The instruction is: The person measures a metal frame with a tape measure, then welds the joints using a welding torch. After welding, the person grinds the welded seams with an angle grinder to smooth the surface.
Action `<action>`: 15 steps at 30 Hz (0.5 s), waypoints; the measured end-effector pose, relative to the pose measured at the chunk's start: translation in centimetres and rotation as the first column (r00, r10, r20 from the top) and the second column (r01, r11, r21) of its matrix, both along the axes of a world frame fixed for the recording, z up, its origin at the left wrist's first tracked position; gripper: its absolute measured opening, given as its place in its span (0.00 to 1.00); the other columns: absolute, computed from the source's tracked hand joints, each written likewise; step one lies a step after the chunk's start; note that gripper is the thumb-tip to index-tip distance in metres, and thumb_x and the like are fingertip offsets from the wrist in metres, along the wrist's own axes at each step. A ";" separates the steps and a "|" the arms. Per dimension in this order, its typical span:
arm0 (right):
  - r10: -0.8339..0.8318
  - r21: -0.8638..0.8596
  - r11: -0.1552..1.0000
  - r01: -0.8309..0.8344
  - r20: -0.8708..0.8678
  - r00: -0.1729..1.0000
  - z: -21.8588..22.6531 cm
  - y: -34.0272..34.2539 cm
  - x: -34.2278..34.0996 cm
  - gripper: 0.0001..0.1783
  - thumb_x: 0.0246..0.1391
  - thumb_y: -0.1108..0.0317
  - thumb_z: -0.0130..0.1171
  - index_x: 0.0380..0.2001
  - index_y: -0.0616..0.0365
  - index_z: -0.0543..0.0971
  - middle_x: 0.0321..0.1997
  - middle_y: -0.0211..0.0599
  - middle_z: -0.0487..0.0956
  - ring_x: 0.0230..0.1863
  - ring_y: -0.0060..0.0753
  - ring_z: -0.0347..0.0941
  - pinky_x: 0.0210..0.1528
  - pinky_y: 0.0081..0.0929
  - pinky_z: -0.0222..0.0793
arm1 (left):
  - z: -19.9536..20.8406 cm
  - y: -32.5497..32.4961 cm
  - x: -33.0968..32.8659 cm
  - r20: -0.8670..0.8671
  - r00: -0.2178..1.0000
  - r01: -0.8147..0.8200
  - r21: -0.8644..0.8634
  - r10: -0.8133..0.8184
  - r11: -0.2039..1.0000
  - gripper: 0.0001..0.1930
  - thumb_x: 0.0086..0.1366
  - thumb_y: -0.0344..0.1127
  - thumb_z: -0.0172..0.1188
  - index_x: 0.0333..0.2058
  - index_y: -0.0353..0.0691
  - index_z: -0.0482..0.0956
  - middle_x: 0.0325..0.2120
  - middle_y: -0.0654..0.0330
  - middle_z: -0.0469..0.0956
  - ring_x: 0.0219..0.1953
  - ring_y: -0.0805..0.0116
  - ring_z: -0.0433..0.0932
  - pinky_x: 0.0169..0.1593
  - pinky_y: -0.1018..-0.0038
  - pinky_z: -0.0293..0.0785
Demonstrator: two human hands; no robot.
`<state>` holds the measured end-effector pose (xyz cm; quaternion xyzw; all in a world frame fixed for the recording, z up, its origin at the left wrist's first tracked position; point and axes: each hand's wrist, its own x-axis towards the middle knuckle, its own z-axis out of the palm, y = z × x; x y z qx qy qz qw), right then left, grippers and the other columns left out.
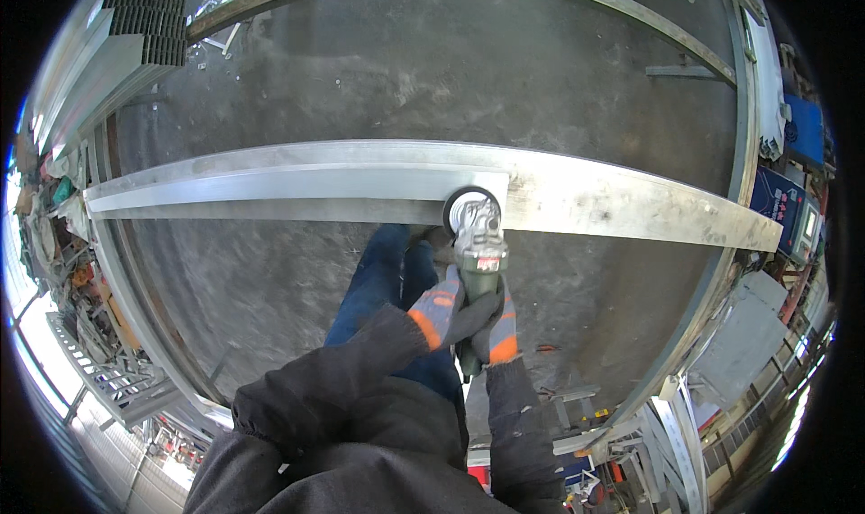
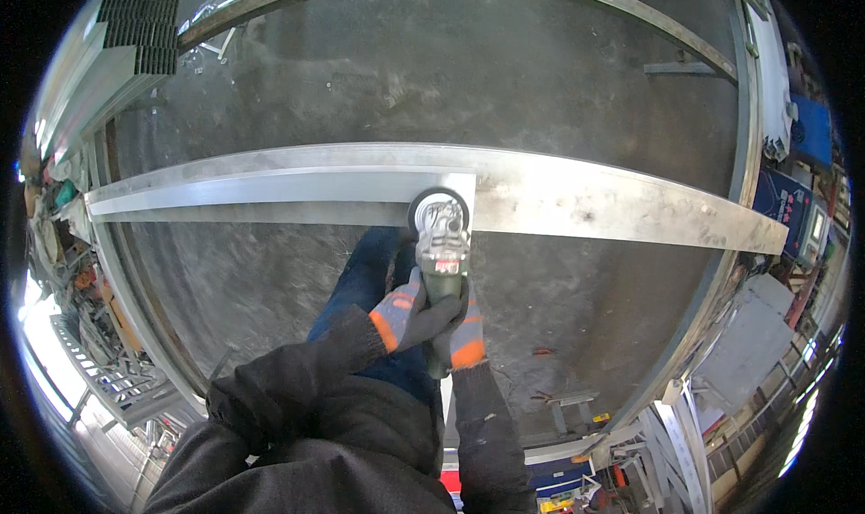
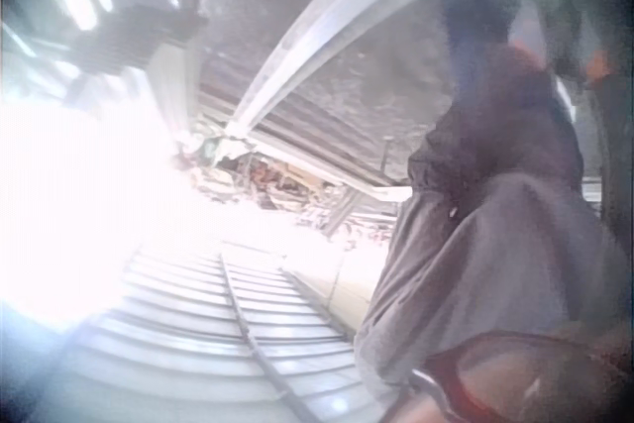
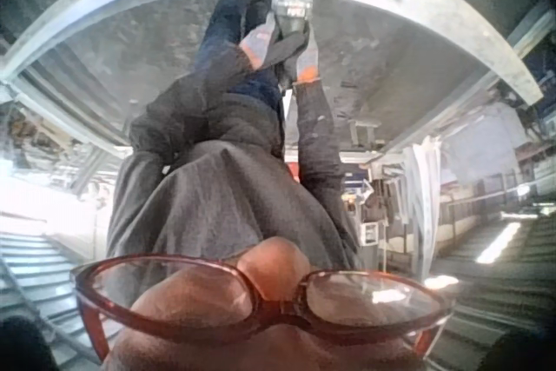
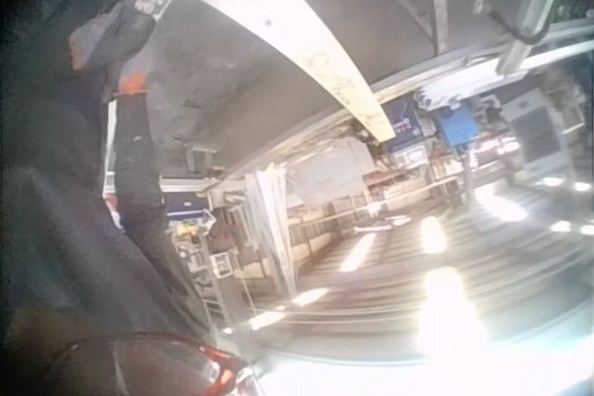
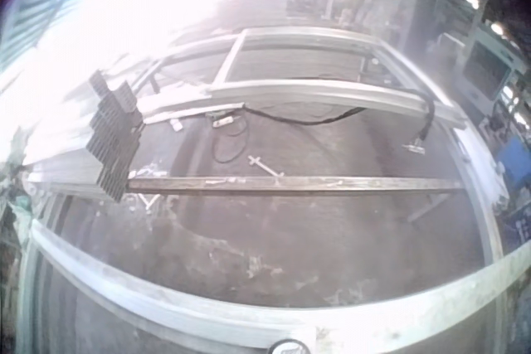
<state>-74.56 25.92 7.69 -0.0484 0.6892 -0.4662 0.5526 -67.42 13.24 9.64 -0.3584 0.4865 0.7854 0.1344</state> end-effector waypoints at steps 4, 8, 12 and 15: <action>-0.078 -0.100 0.992 0.075 -0.022 0.997 0.7 -0.1 2.6 0.26 0.57 0.68 0.61 0.57 0.60 0.66 0.54 0.43 0.75 0.54 0.37 0.74 0.54 0.34 0.74 | 1.1 -0.7 1.4 0.002 0.993 0.114 -0.005 -0.114 0.993 0.18 0.67 0.37 0.58 0.52 0.36 0.72 0.40 0.56 0.79 0.41 0.68 0.78 0.47 0.69 0.76; -0.115 0.015 0.993 0.119 -0.149 0.982 0.9 -1.6 4.6 0.27 0.58 0.68 0.60 0.58 0.60 0.65 0.52 0.44 0.75 0.53 0.37 0.74 0.54 0.35 0.74 | 1.8 -2.1 2.1 0.077 0.993 0.092 -0.017 -0.090 0.996 0.20 0.68 0.38 0.58 0.54 0.35 0.69 0.43 0.58 0.77 0.45 0.69 0.76 0.48 0.71 0.75; -0.211 0.170 0.962 0.215 -0.037 0.977 2.0 -2.7 7.4 0.32 0.56 0.63 0.63 0.59 0.60 0.64 0.51 0.46 0.74 0.52 0.42 0.74 0.51 0.38 0.72 | 2.8 -3.6 2.8 0.183 0.970 0.156 0.032 -0.159 0.987 0.18 0.68 0.39 0.57 0.52 0.35 0.70 0.40 0.58 0.77 0.43 0.70 0.75 0.46 0.72 0.74; -0.129 0.061 0.986 0.158 -0.337 0.933 2.5 -4.1 9.8 0.33 0.53 0.62 0.65 0.59 0.60 0.65 0.50 0.47 0.75 0.51 0.45 0.75 0.50 0.40 0.72 | 2.5 -6.0 2.8 0.018 0.989 0.140 0.156 -0.145 0.978 0.14 0.68 0.40 0.56 0.45 0.37 0.74 0.31 0.60 0.78 0.36 0.70 0.76 0.41 0.72 0.73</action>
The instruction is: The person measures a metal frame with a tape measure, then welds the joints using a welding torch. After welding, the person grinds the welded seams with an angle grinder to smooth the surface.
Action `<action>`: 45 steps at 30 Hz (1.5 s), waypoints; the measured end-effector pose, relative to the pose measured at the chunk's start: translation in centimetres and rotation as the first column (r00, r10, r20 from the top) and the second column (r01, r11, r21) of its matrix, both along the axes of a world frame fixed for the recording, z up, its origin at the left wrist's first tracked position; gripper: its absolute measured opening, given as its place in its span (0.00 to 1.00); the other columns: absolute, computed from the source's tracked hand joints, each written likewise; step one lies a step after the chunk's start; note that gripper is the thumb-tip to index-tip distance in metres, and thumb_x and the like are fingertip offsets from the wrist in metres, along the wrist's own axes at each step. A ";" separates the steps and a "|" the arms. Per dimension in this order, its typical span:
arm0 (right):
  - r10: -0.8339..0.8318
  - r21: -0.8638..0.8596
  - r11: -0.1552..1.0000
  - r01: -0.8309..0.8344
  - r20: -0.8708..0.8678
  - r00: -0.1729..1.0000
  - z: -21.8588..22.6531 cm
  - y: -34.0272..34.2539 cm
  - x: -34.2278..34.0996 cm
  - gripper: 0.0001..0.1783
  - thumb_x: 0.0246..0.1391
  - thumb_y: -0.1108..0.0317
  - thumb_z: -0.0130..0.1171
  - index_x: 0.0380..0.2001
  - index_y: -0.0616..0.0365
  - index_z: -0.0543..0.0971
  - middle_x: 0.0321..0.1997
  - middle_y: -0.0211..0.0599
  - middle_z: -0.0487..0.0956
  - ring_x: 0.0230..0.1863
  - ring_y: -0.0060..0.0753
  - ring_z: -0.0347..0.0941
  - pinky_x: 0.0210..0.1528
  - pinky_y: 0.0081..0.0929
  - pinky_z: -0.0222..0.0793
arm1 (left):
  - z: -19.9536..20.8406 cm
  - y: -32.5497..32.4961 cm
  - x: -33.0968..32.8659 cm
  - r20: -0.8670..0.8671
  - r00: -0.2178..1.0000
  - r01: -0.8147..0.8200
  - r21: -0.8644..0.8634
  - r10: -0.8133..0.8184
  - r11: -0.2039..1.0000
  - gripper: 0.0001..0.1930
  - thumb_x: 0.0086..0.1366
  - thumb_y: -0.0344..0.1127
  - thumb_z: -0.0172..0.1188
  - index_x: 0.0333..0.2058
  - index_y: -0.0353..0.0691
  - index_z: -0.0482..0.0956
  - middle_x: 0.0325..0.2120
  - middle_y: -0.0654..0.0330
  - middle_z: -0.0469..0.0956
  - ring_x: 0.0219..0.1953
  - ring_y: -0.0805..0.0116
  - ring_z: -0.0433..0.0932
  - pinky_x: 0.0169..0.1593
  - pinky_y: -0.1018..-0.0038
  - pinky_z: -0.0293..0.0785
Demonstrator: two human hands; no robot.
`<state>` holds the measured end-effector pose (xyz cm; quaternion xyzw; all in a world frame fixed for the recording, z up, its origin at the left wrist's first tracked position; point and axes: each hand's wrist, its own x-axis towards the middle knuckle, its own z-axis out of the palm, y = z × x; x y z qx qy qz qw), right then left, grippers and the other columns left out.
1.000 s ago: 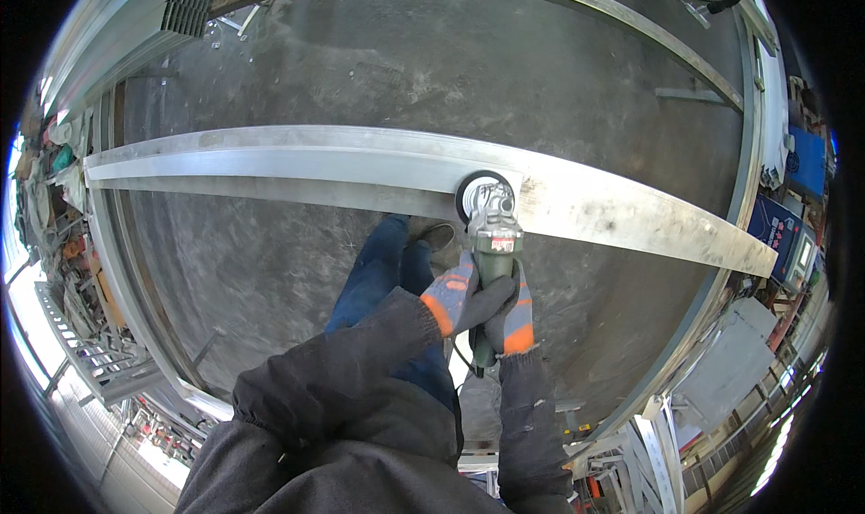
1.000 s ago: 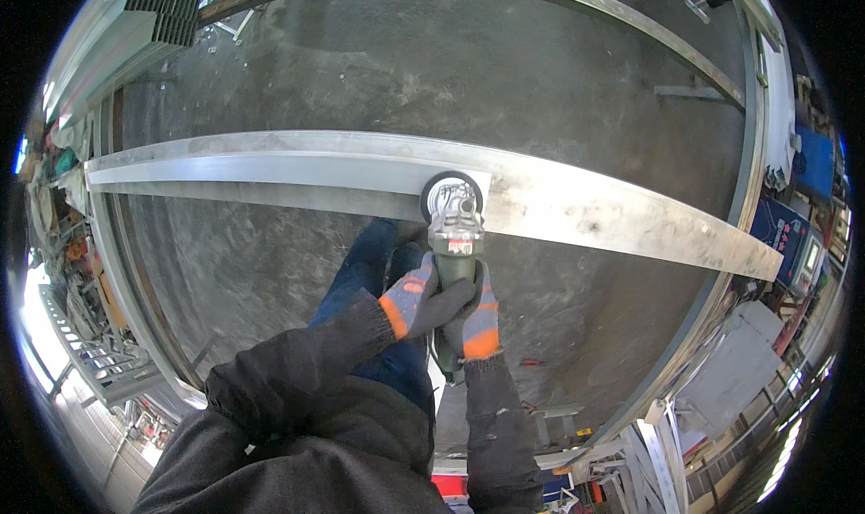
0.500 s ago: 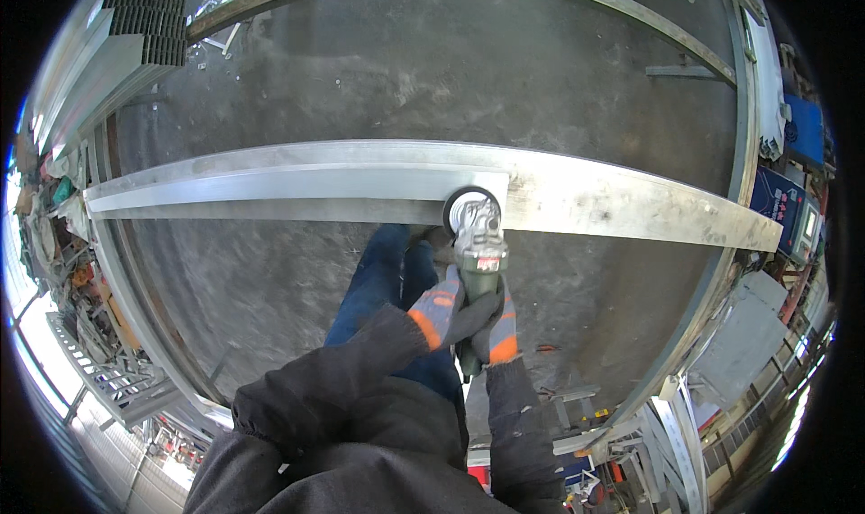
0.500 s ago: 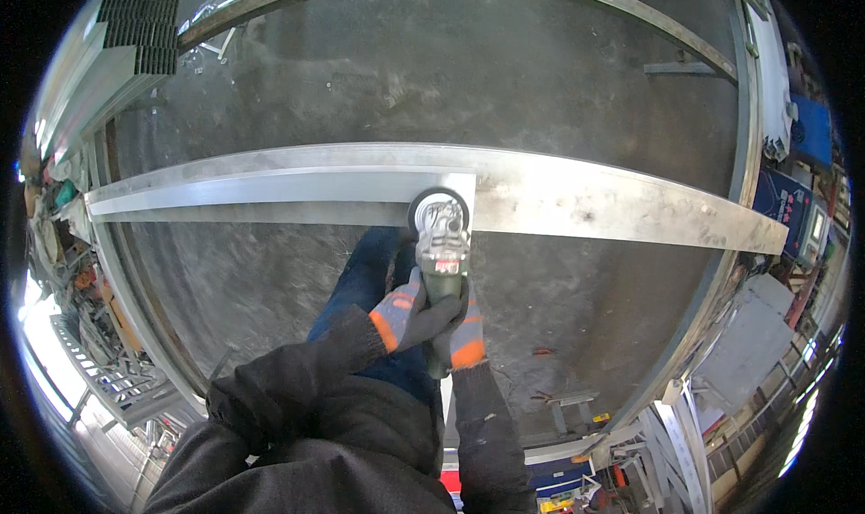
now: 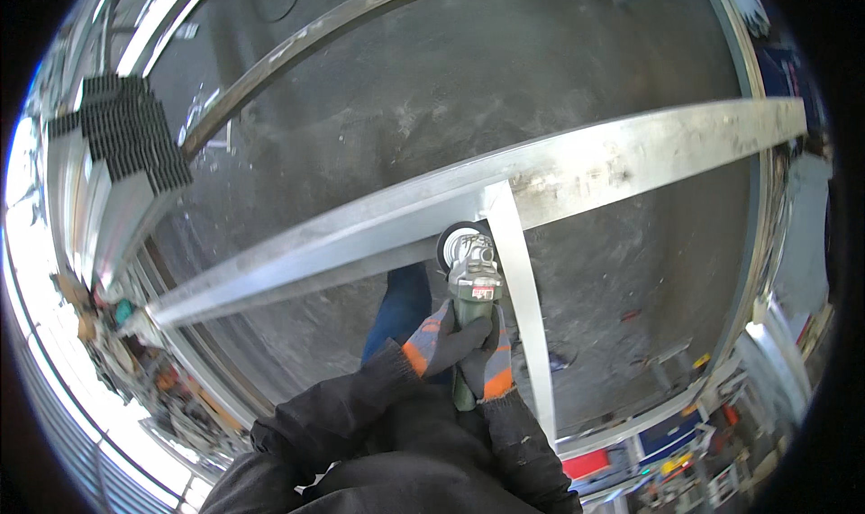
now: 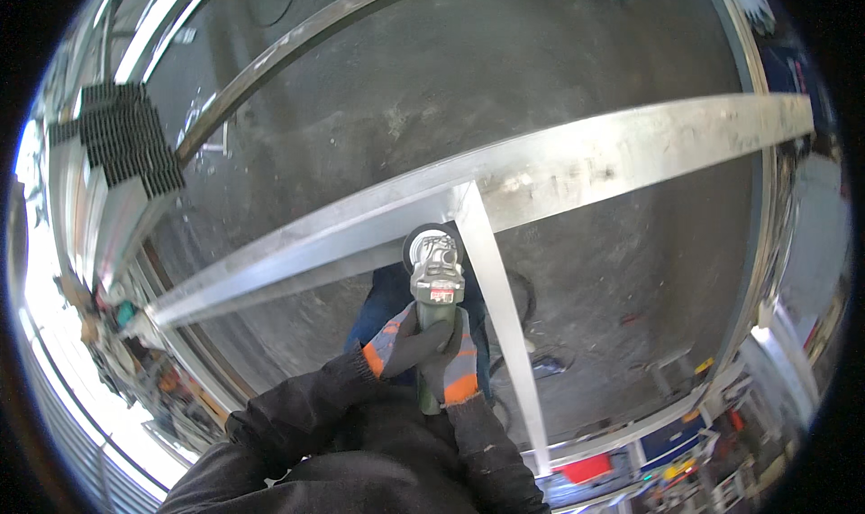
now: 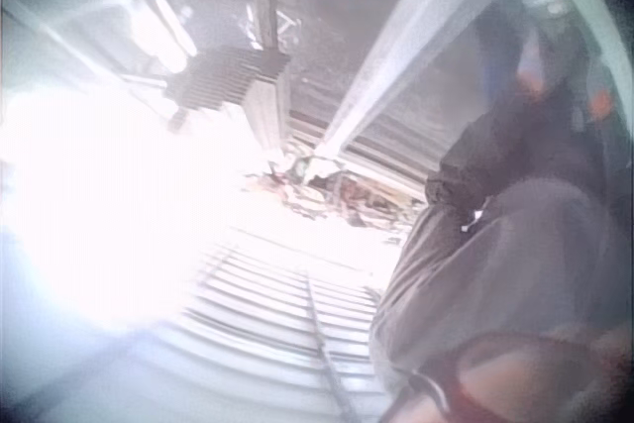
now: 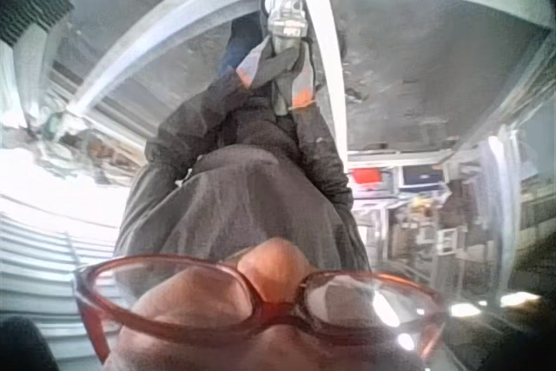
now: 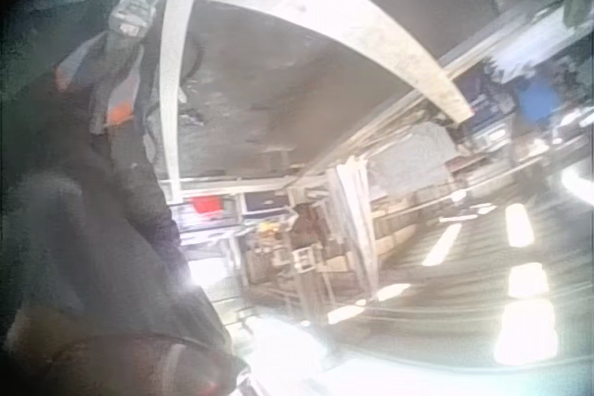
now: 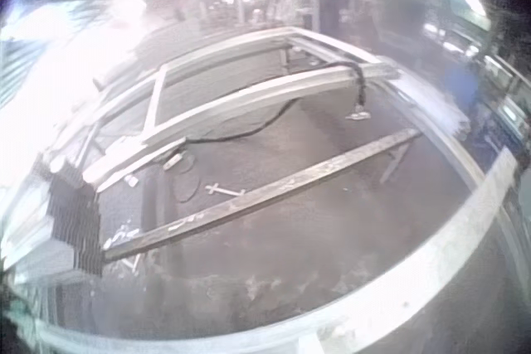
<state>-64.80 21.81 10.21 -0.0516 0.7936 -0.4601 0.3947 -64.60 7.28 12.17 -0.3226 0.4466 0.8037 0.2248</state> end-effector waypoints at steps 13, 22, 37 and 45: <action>-0.572 -0.040 0.816 0.576 0.081 0.816 -3.4 -8.6 5.2 0.28 0.65 0.64 0.54 0.65 0.58 0.61 0.60 0.45 0.71 0.59 0.40 0.70 0.57 0.36 0.70 | -0.3 -7.3 -2.3 -0.011 0.897 0.437 -0.121 -0.441 0.891 0.13 0.69 0.42 0.56 0.43 0.39 0.75 0.30 0.59 0.78 0.35 0.71 0.77 0.42 0.71 0.74; -0.532 -0.082 0.836 0.542 0.120 0.838 -3.1 -9.1 5.4 0.31 0.59 0.63 0.62 0.62 0.60 0.63 0.55 0.45 0.73 0.55 0.40 0.72 0.53 0.38 0.71 | -0.8 -7.6 -1.5 0.013 0.880 0.467 -0.202 -0.475 0.861 0.14 0.68 0.40 0.58 0.47 0.40 0.73 0.34 0.59 0.78 0.36 0.69 0.77 0.43 0.71 0.74; -0.580 -0.079 0.800 0.595 0.153 0.800 -5.5 -9.2 4.9 0.53 0.52 0.62 0.70 0.72 0.60 0.47 0.67 0.50 0.63 0.66 0.45 0.63 0.62 0.39 0.65 | -0.5 -8.3 -4.4 0.032 0.847 0.531 -0.126 -0.531 0.838 0.15 0.69 0.39 0.56 0.50 0.40 0.71 0.38 0.61 0.77 0.41 0.72 0.75 0.47 0.71 0.73; -0.527 0.007 0.849 0.528 -0.041 0.849 -4.4 -10.4 2.7 0.30 0.58 0.61 0.61 0.58 0.63 0.65 0.51 0.52 0.76 0.50 0.50 0.76 0.46 0.39 0.73 | -1.2 -8.7 -4.1 -0.079 0.856 0.503 -0.106 -0.512 0.858 0.12 0.68 0.39 0.57 0.46 0.40 0.71 0.34 0.63 0.77 0.37 0.73 0.75 0.42 0.71 0.74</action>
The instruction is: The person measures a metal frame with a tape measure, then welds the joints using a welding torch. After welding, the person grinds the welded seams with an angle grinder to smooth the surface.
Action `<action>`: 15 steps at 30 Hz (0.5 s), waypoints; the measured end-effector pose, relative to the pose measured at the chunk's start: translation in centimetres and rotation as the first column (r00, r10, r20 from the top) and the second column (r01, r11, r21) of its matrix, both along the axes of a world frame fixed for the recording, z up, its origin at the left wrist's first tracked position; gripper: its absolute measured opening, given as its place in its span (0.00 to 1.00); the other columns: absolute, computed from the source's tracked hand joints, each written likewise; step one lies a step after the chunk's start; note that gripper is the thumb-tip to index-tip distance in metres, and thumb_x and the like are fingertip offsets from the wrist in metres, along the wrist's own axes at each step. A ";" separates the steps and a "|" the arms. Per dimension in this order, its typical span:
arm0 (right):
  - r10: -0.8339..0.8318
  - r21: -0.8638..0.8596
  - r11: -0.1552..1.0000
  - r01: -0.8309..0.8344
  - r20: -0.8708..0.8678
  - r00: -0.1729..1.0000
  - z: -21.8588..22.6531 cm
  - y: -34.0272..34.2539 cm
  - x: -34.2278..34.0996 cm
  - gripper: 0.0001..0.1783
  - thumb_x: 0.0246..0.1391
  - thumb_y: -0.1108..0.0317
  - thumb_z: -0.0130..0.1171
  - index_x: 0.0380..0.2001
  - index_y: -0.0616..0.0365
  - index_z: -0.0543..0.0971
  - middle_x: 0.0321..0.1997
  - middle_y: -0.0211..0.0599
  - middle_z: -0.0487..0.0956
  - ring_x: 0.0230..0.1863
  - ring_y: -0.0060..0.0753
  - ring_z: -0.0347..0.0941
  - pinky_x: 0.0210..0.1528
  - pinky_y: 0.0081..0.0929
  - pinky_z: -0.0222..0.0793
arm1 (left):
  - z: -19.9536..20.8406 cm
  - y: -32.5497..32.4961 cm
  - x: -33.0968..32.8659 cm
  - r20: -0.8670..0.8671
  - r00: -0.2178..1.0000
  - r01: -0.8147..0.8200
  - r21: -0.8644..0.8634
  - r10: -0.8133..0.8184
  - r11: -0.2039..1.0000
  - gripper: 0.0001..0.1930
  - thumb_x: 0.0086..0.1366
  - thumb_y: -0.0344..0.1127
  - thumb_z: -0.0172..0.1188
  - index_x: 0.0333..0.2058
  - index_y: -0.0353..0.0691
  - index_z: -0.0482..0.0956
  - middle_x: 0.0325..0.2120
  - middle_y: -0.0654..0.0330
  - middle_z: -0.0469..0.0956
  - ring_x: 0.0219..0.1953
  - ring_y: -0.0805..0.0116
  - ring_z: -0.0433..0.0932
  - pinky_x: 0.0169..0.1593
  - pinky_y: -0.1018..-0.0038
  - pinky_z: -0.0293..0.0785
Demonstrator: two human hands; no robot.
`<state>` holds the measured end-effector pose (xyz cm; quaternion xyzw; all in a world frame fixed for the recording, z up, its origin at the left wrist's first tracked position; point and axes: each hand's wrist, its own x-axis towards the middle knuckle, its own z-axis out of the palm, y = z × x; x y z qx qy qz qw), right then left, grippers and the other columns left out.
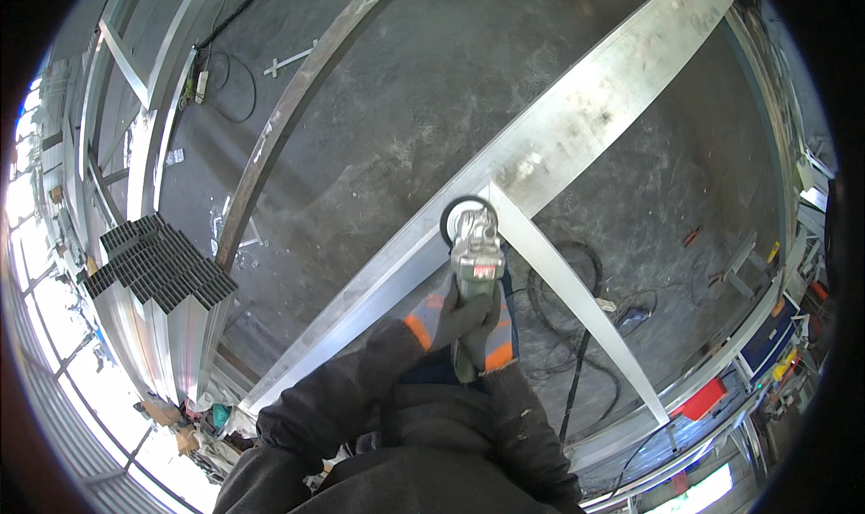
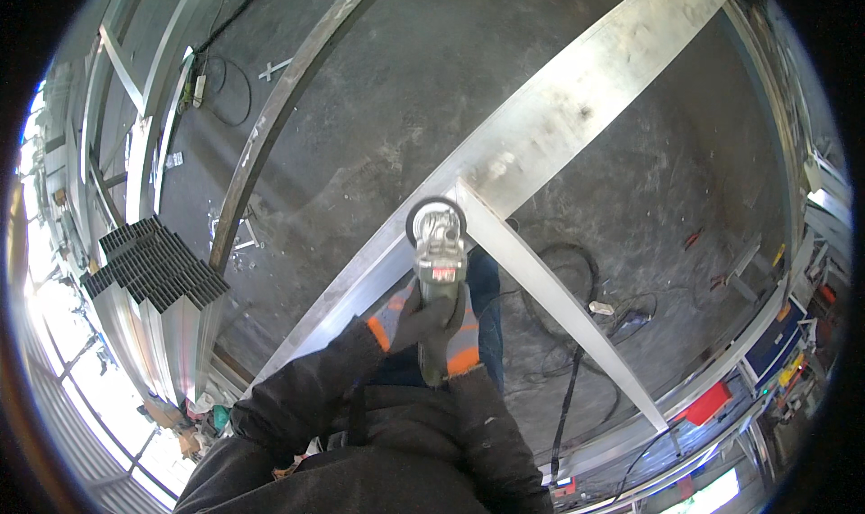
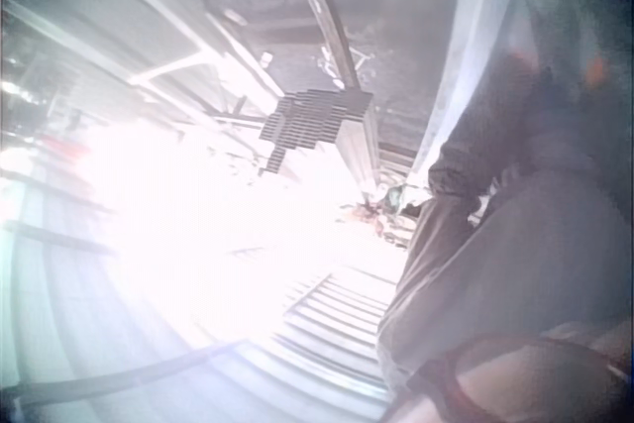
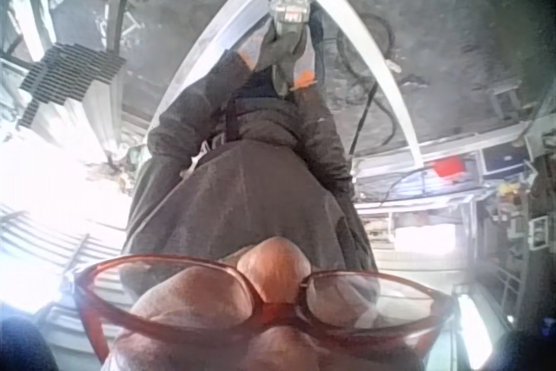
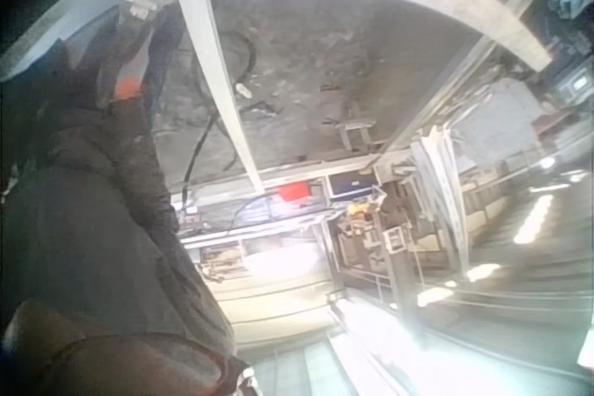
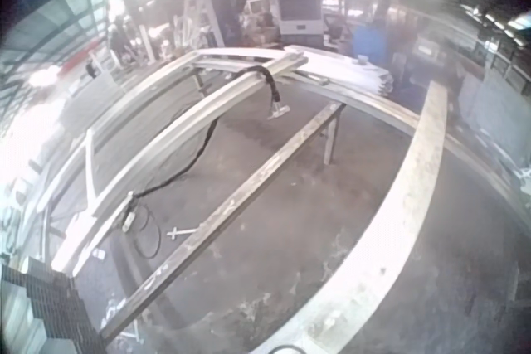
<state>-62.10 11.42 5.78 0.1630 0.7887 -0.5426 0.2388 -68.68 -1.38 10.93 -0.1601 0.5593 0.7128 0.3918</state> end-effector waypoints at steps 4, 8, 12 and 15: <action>-0.032 -0.217 0.974 0.070 0.174 0.984 0.8 0.0 -1.0 0.39 0.60 0.65 0.61 0.70 0.61 0.56 0.64 0.50 0.66 0.66 0.42 0.64 0.62 0.36 0.65 | 0.0 -0.1 -0.1 0.020 1.000 -0.023 -0.032 0.024 0.999 0.14 0.68 0.39 0.56 0.47 0.40 0.71 0.35 0.62 0.77 0.39 0.72 0.76 0.44 0.71 0.74; -0.065 -0.176 0.982 0.069 0.029 0.997 0.4 0.6 -1.2 0.26 0.59 0.64 0.59 0.57 0.60 0.65 0.48 0.45 0.76 0.51 0.42 0.76 0.50 0.37 0.72 | 0.2 0.1 -0.7 -0.067 0.996 0.046 -0.174 -0.058 0.984 0.15 0.68 0.40 0.56 0.50 0.40 0.71 0.37 0.62 0.77 0.40 0.70 0.76 0.45 0.70 0.73; -0.050 -0.133 0.991 0.033 -0.127 0.991 -0.3 0.4 -1.2 0.25 0.58 0.62 0.61 0.55 0.61 0.68 0.45 0.45 0.78 0.46 0.41 0.78 0.46 0.37 0.74 | -0.1 0.0 -1.4 -0.024 0.999 0.038 -0.074 -0.040 0.997 0.16 0.66 0.40 0.58 0.48 0.39 0.73 0.34 0.59 0.79 0.38 0.69 0.77 0.44 0.68 0.74; 0.031 -0.270 0.963 0.017 0.174 0.984 -0.3 0.5 -1.2 0.28 0.57 0.61 0.64 0.56 0.61 0.68 0.47 0.45 0.78 0.48 0.42 0.77 0.48 0.40 0.74 | -0.8 -0.6 -1.3 -0.027 0.989 0.139 -0.213 -0.149 0.967 0.17 0.67 0.40 0.57 0.50 0.39 0.72 0.37 0.61 0.79 0.40 0.70 0.77 0.45 0.69 0.74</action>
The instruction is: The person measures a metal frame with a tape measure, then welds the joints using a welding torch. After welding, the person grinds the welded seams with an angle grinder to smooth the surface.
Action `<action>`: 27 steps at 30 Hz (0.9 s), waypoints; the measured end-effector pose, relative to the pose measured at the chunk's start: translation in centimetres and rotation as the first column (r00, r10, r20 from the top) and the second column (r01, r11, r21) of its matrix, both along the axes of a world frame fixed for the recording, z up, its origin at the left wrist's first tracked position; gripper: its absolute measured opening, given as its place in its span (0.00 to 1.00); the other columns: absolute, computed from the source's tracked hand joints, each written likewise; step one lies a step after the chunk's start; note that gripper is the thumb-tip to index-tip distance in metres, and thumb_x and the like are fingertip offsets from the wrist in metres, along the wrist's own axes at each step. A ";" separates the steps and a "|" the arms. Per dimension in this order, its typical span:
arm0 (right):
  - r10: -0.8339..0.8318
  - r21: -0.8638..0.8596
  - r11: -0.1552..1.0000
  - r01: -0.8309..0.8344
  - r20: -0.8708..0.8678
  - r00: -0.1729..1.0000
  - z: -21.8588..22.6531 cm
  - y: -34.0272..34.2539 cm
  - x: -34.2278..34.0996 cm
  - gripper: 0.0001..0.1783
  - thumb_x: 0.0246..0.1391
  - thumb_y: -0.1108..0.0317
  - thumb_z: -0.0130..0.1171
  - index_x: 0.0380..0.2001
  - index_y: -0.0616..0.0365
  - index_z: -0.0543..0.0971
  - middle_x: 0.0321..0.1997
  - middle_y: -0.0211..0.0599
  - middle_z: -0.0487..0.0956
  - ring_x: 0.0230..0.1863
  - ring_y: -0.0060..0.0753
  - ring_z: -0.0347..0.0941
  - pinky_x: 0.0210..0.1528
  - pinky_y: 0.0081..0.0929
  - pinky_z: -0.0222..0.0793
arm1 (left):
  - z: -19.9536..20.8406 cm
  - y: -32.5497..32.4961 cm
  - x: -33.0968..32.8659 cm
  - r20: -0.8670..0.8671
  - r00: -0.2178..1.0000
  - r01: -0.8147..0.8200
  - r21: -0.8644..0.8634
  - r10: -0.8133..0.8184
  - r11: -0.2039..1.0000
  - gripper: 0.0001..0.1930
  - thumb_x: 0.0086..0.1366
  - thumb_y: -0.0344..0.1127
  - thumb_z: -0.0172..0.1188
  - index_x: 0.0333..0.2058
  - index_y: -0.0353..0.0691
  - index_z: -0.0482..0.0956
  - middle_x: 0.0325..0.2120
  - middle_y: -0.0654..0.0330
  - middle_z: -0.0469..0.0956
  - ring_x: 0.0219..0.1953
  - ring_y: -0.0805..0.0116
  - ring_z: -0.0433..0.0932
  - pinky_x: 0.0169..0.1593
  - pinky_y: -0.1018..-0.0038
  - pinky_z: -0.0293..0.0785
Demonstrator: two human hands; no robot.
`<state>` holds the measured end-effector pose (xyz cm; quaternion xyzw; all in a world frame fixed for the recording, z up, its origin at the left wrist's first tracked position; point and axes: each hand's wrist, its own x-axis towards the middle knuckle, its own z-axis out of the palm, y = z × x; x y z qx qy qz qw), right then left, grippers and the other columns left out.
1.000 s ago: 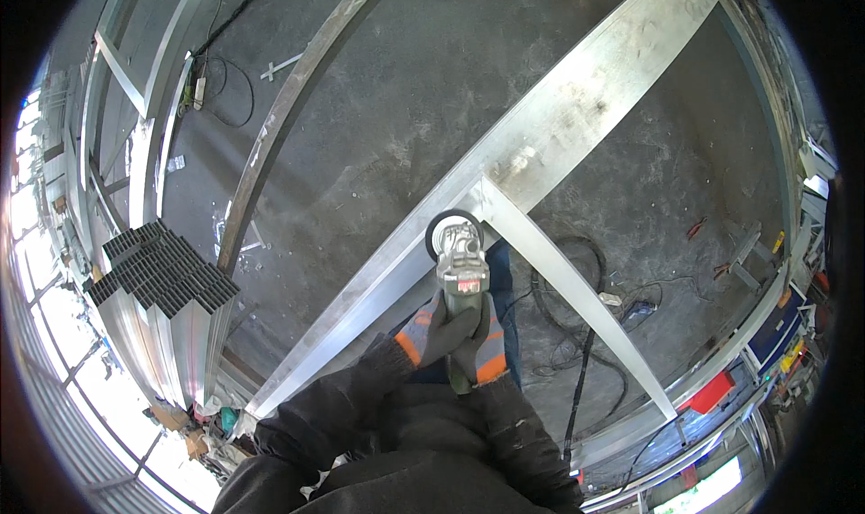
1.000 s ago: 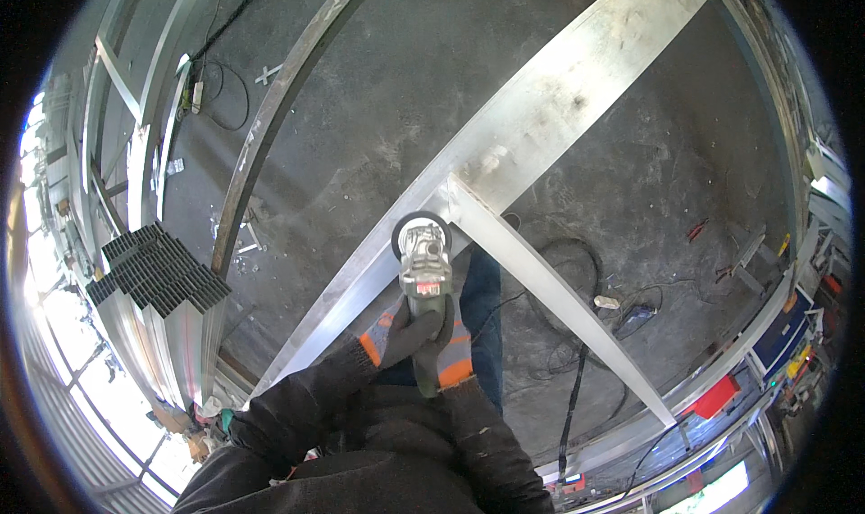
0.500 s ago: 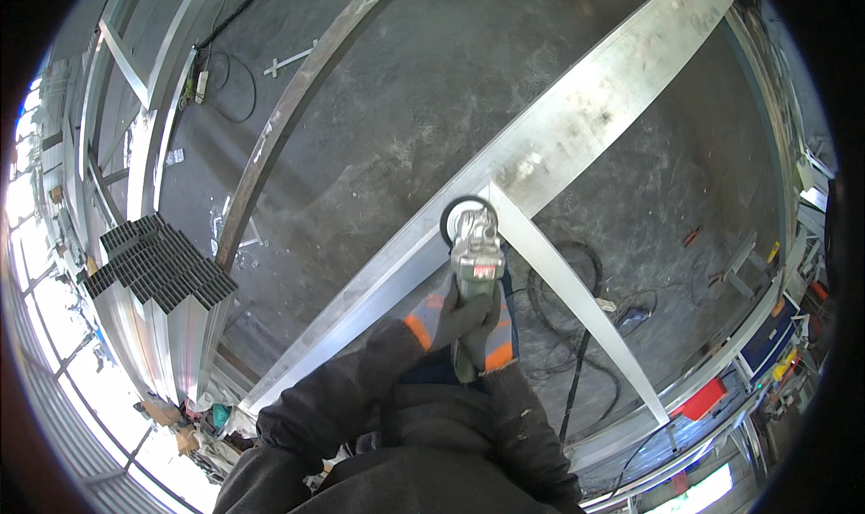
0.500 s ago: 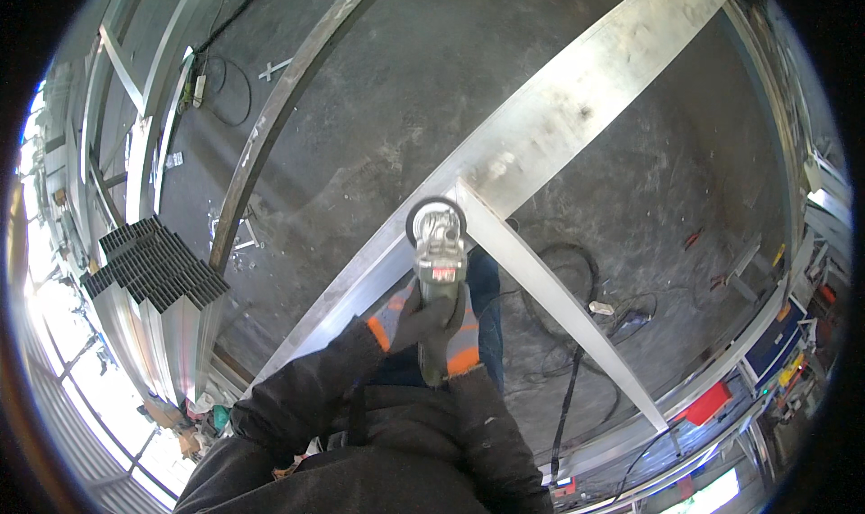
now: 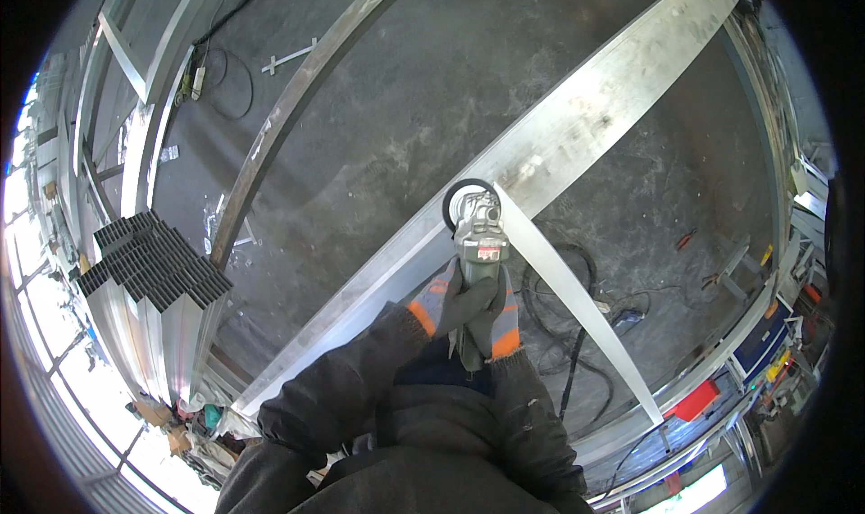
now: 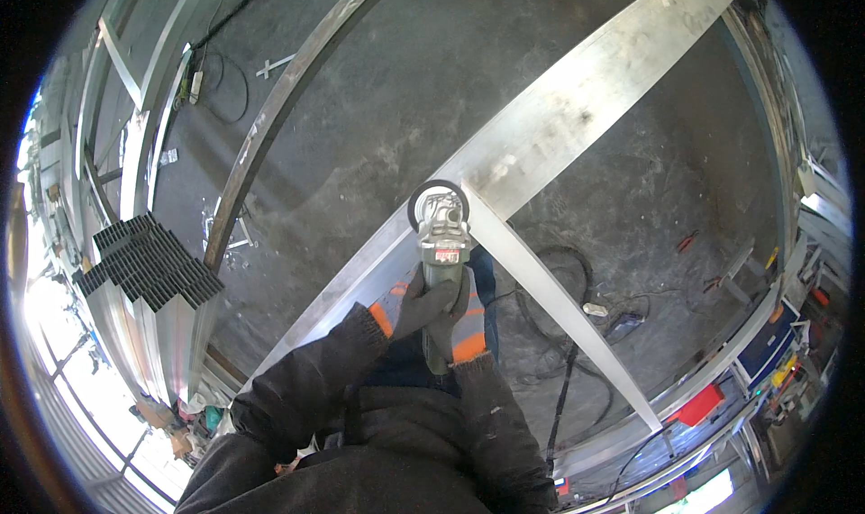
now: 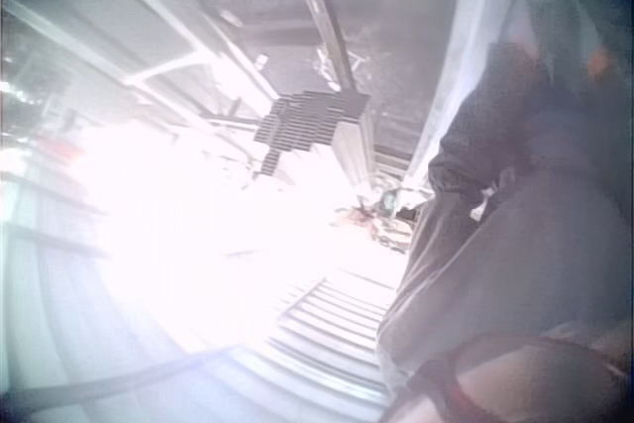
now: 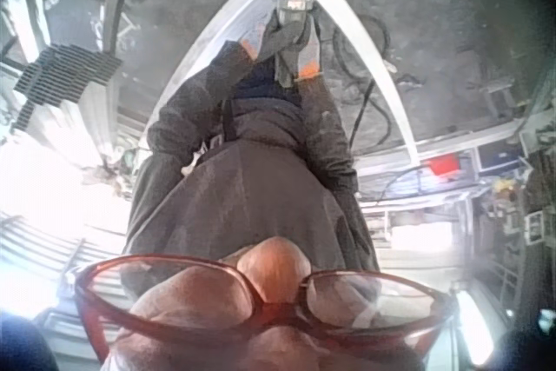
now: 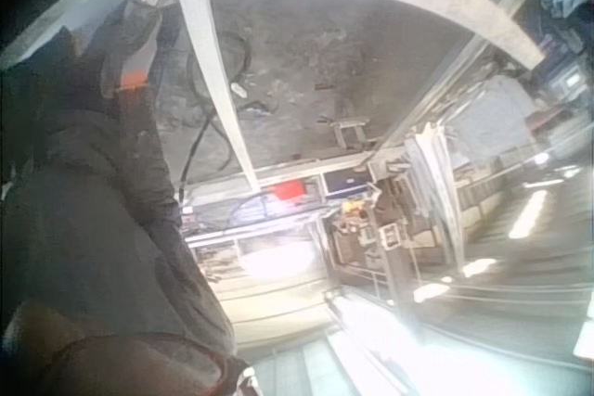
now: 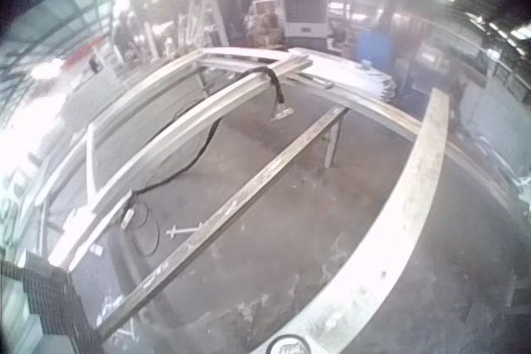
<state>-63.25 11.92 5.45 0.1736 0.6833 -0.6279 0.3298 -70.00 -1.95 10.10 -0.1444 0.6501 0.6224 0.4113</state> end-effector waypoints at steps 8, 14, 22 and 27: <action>0.092 0.370 0.929 -0.006 -0.215 0.972 1.2 0.9 1.5 0.30 0.60 0.59 0.60 0.61 0.62 0.65 0.55 0.49 0.74 0.54 0.45 0.73 0.53 0.39 0.71 | -1.7 1.9 4.0 0.145 0.943 -0.326 0.215 0.300 0.921 0.27 0.66 0.44 0.60 0.59 0.37 0.68 0.49 0.53 0.77 0.52 0.66 0.75 0.55 0.69 0.72; -0.219 0.218 0.944 0.248 -0.150 0.964 -0.6 2.5 -0.1 0.19 0.67 0.60 0.51 0.54 0.60 0.68 0.50 0.40 0.74 0.50 0.37 0.74 0.50 0.34 0.72 | -3.6 5.1 3.6 0.149 0.908 -0.413 0.148 0.392 0.899 0.26 0.68 0.46 0.58 0.57 0.32 0.72 0.48 0.54 0.78 0.50 0.69 0.75 0.54 0.70 0.72; -0.147 0.319 0.929 0.186 -0.142 0.979 1.0 2.0 -1.2 0.22 0.64 0.59 0.54 0.55 0.59 0.67 0.50 0.41 0.75 0.50 0.35 0.73 0.51 0.34 0.71 | -3.6 5.2 3.4 0.147 0.912 -0.405 0.165 0.384 0.899 0.25 0.71 0.47 0.57 0.58 0.34 0.71 0.51 0.55 0.78 0.51 0.71 0.74 0.55 0.71 0.72; -0.490 -0.079 0.866 0.493 0.062 0.870 1.6 1.8 -1.7 0.19 0.73 0.58 0.40 0.59 0.58 0.66 0.54 0.39 0.72 0.54 0.32 0.70 0.55 0.31 0.70 | -3.5 5.2 3.1 0.132 0.904 -0.425 0.193 0.406 0.884 0.26 0.71 0.48 0.56 0.59 0.34 0.70 0.51 0.54 0.77 0.51 0.71 0.74 0.54 0.72 0.73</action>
